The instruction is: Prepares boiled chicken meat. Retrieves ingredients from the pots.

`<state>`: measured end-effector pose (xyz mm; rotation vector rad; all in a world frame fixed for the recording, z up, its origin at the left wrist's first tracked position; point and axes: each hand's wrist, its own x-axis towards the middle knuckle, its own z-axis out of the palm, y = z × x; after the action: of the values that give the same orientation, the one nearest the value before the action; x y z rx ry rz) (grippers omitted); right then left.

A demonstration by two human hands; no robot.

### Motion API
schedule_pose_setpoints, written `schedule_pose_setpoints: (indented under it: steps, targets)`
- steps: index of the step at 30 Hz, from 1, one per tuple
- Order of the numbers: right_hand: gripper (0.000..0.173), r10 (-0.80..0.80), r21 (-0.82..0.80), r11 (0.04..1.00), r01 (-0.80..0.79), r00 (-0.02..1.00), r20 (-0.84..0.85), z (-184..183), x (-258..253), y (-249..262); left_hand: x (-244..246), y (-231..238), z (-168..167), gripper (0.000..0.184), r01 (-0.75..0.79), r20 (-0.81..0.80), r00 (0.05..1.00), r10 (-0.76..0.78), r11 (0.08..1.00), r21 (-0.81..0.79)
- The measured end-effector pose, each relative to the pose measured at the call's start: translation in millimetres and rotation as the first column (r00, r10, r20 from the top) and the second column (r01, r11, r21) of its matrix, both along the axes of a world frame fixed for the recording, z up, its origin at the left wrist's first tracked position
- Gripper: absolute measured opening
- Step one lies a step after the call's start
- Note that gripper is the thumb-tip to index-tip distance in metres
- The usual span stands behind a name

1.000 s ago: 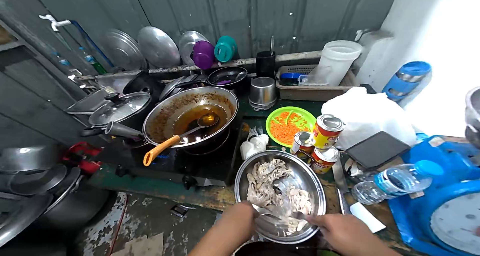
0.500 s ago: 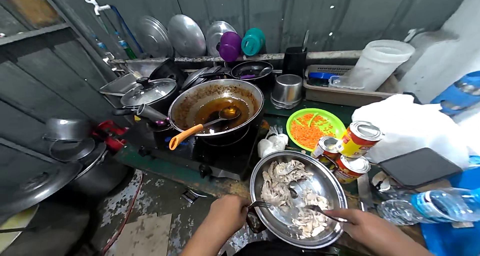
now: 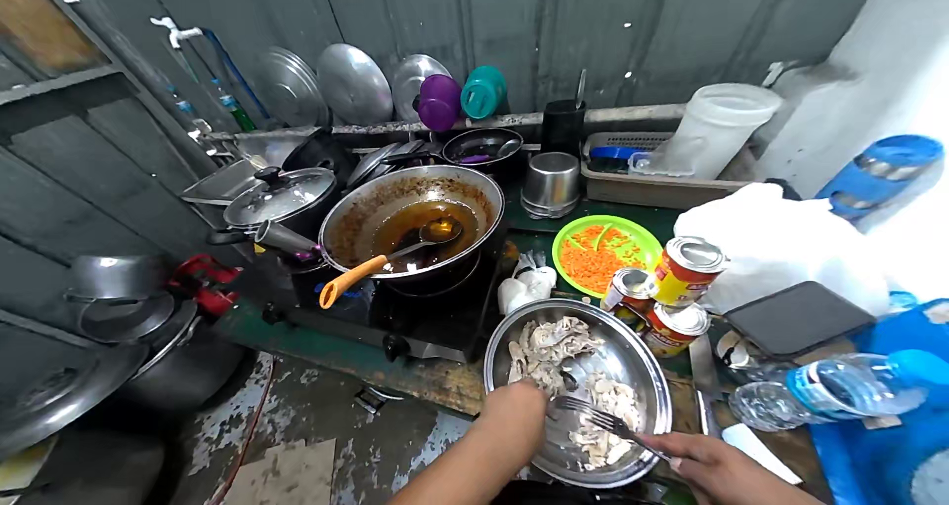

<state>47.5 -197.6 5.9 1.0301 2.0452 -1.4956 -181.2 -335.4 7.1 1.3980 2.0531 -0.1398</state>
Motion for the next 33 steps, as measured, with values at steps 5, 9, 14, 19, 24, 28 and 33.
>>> schedule_pose_setpoints:
  steps: [5, 9, 14, 19, 24, 28, 33]
  targets:
    - [0.045, 0.013, 0.109, 0.994, -0.008, 0.999, -0.037, 10.9, 33.4, 1.0, -11.2, 8.9, -2.8, 0.030, 0.050, -0.023, 0.998, -0.050, 0.999, 0.008]
    - [0.047, -0.088, 0.235, 0.965, 0.115, 0.989, -0.121, 2.2, 25.4, -9.0, -6.9, 21.8, 9.5, 0.031, 0.140, 0.044, 0.989, -0.144, 0.987, 0.084]
    - [0.047, -0.024, 0.269, 0.962, 0.054, 0.994, -0.111, -2.3, 30.3, -12.4, -21.5, 35.5, 15.7, 0.031, 0.083, 0.012, 0.996, -0.084, 0.992, 0.092]
    - [0.048, -0.089, 0.261, 0.955, 0.140, 0.976, -0.200, -6.1, 42.3, -4.8, -64.6, 53.7, 8.9, 0.031, -0.174, 0.022, 0.985, 0.173, 0.967, 0.184]
    - [0.047, -0.100, 0.189, 0.973, 0.135, 0.978, -0.181, -10.5, 10.7, -9.0, -78.7, 50.7, 4.5, 0.031, -0.292, -0.007, 0.955, 0.296, 0.945, 0.148]
    - [0.047, -0.030, 0.217, 0.975, 0.040, 0.998, -0.052, -11.2, -43.3, 0.4, -73.0, 41.8, 2.5, 0.034, -0.289, -0.124, 0.950, 0.288, 0.957, 0.011]
    - [0.051, 0.025, 0.420, 0.906, -0.050, 0.998, 0.064, -11.7, -95.4, 16.2, -61.8, 40.6, 4.3, 0.033, -0.288, -0.197, 0.940, 0.278, 0.957, -0.024]
